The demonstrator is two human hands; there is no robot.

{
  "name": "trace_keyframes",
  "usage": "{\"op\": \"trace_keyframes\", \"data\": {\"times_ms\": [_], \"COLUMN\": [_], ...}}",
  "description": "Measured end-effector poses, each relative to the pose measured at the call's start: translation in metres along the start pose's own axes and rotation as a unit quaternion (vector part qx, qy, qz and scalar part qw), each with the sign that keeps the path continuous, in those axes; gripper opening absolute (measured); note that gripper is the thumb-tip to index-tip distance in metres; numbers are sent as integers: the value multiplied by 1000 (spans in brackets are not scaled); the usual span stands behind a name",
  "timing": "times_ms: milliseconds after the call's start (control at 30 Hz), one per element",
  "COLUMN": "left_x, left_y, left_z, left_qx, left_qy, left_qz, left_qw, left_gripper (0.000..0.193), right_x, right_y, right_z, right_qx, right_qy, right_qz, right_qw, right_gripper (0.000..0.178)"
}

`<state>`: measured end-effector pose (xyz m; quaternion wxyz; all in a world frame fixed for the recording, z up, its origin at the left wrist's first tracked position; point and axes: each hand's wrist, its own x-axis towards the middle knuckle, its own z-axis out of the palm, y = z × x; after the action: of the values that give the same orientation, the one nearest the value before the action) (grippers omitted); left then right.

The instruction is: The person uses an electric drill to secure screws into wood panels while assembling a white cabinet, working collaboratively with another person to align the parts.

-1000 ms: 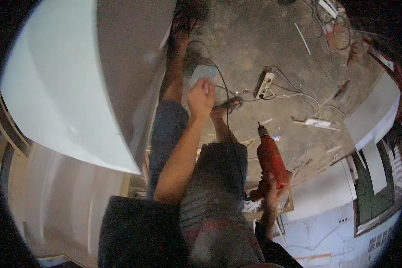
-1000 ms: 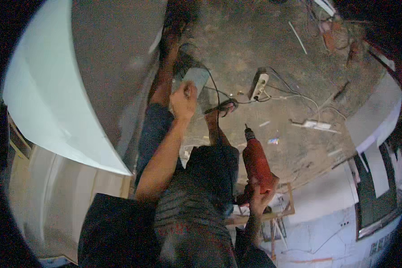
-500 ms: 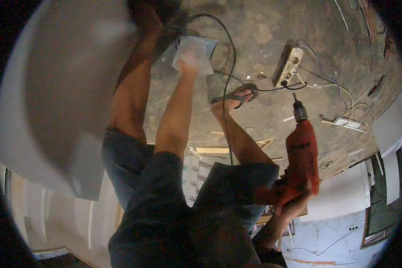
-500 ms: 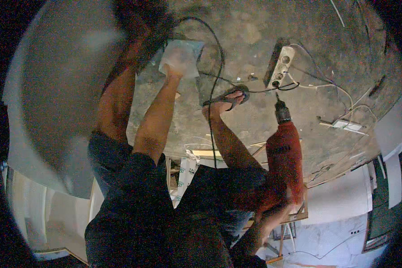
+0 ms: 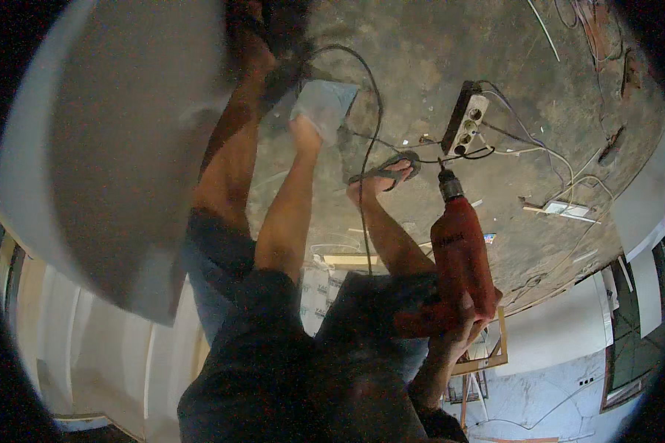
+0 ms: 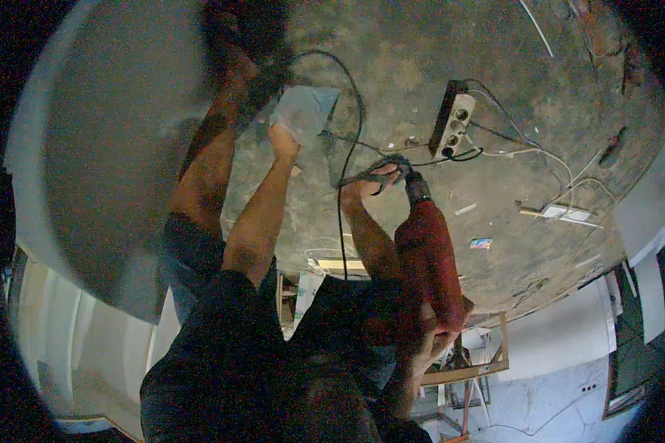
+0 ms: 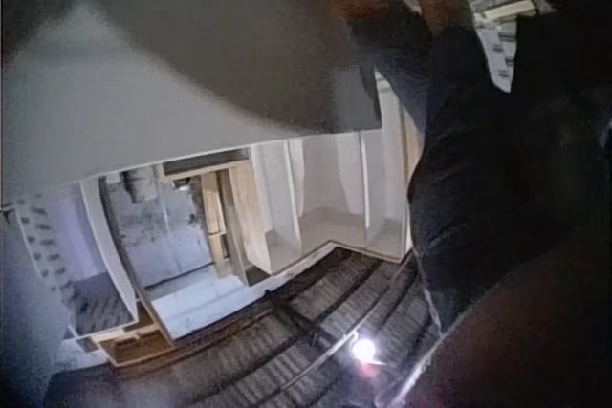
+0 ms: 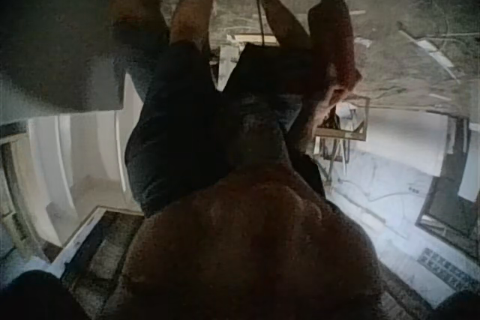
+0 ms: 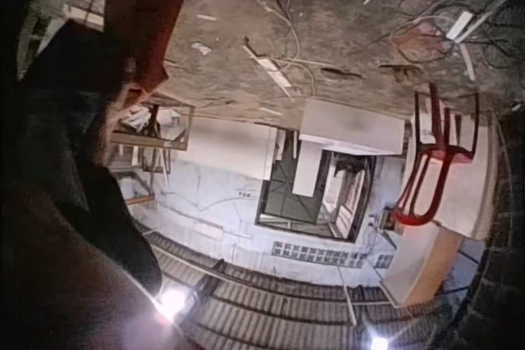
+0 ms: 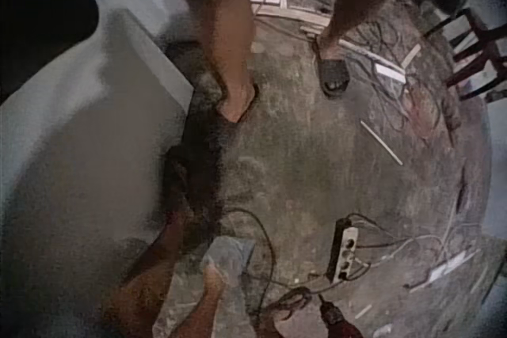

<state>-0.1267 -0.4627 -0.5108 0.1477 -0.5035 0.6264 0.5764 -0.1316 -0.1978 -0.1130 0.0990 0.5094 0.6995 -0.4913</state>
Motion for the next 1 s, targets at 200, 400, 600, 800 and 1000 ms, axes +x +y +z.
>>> {"op": "trace_keyframes", "data": {"times_ms": [200, 400, 600, 800, 1000], "left_x": [-110, -239, -335, -415, -489], "left_y": [82, 263, 377, 439, 466], "left_z": [-21, -44, -84, -110, -132], "left_qx": [-202, -402, -318, -221, -263], "left_qy": [162, -82, -279, -306, -332], "left_qz": [39, -37, 84, 295, 307], "left_qw": [965, 911, 902, 878, 852], "left_gripper": [22, 17, 12, 8, 9], "right_x": [-44, -81, -125, -182, -241], "right_y": [-51, -76, -113, -139, -160], "right_z": [-1, -43, -85, -131, -189], "right_qx": [-65, 2, 75, 160, 171], "right_qy": [-51, -130, -194, -222, -218], "right_qz": [-57, -152, -258, -359, -309], "right_qw": [995, 980, 944, 892, 910], "right_gripper": [61, 65, 70, 75, 91]}}
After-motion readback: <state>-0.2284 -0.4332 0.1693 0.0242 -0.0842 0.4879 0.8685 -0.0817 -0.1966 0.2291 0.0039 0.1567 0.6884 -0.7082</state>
